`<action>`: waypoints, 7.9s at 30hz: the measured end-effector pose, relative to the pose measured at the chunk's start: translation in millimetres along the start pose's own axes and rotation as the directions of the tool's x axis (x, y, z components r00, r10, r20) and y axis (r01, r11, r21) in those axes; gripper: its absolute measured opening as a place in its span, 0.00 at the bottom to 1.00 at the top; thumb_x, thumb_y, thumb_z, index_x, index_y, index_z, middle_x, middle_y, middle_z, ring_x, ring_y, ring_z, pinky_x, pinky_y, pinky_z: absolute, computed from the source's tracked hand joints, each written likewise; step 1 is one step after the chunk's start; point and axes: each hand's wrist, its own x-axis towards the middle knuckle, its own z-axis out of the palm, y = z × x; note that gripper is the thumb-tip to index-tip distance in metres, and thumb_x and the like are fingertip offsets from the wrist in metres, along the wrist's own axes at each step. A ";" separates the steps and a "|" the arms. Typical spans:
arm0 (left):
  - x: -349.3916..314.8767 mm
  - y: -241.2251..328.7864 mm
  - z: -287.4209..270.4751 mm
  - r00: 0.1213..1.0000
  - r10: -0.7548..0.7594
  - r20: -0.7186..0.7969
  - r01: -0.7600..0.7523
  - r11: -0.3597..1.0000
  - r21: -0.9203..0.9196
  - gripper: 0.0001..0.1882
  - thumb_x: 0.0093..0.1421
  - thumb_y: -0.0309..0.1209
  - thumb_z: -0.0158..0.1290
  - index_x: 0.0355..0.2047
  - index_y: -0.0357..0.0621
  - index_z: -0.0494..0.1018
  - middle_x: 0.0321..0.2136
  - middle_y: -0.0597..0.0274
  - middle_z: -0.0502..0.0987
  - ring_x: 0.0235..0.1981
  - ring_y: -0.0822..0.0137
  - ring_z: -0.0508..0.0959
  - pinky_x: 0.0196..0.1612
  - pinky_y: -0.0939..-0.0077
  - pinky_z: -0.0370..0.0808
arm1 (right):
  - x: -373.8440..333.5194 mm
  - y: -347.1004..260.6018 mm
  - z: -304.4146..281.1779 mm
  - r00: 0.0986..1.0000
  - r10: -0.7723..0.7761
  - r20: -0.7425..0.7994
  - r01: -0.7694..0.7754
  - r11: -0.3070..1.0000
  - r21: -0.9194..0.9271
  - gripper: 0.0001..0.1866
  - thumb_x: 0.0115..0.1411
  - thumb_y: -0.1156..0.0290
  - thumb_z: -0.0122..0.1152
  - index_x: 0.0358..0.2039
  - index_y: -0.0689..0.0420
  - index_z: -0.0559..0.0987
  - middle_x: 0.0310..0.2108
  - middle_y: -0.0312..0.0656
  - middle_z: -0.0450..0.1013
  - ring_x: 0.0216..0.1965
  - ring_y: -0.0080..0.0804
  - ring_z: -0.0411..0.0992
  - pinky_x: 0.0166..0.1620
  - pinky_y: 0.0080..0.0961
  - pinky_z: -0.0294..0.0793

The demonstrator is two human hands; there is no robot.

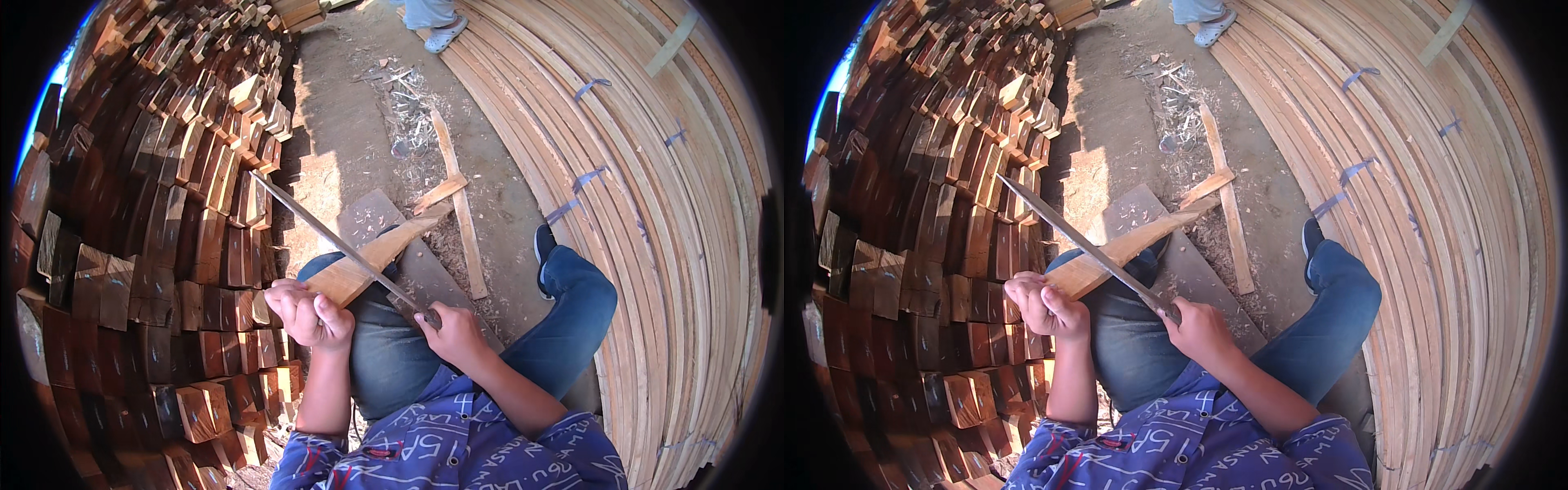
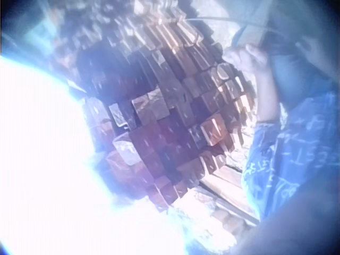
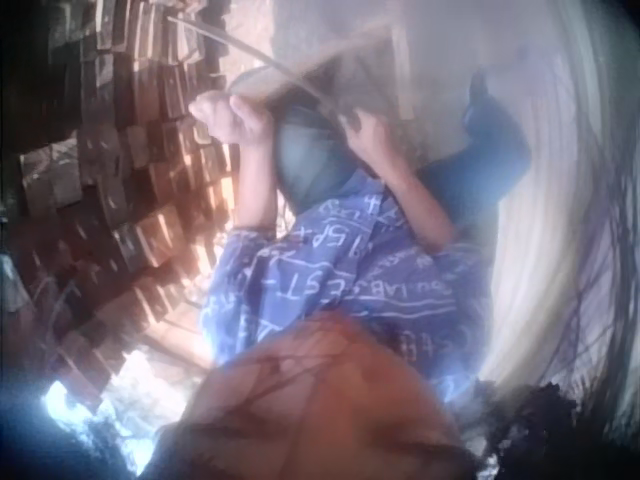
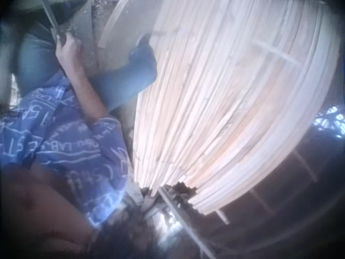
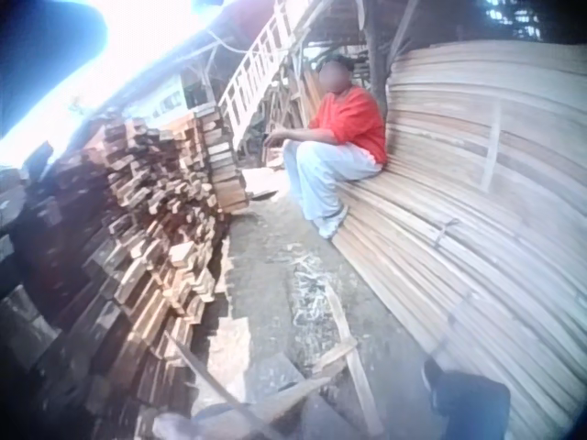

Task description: The person sits on the ground and uses a knife to shave and shape a thin wooden strip, holding it with the left hand and scraping with the right. The person repeatedly adjusts the strip and continues shaving along its length.

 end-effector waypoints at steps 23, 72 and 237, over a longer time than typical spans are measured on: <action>-0.8 7.9 7.2 0.999 0.044 -0.006 -0.044 0.999 0.007 0.20 0.65 0.32 0.43 0.15 0.47 0.58 0.19 0.63 0.61 0.30 0.60 0.64 0.33 0.64 0.64 | 13.3 -24.6 -19.8 0.997 0.033 0.068 -0.047 0.976 0.211 0.16 0.61 0.61 0.63 0.30 0.65 0.78 0.22 0.57 0.74 0.28 0.59 0.76 0.31 0.43 0.73; 12.7 5.6 -9.5 0.966 0.024 0.256 -0.050 0.994 0.096 0.21 0.63 0.43 0.53 0.20 0.46 0.61 0.24 0.60 0.64 0.29 0.58 0.64 0.33 0.65 0.64 | 23.5 28.6 -14.8 0.987 0.157 -0.024 -0.151 0.976 0.155 0.20 0.62 0.58 0.61 0.27 0.65 0.76 0.25 0.60 0.75 0.32 0.61 0.76 0.34 0.48 0.73; 45.0 16.1 -60.9 0.430 -0.085 0.899 -0.030 0.994 0.109 0.18 0.34 0.21 0.66 0.31 0.35 0.79 0.28 0.53 0.81 0.28 0.55 0.82 0.32 0.69 0.77 | 9.9 59.4 20.7 0.985 0.167 0.037 -0.168 0.985 0.047 0.10 0.52 0.67 0.65 0.29 0.61 0.80 0.24 0.55 0.76 0.31 0.56 0.77 0.36 0.48 0.76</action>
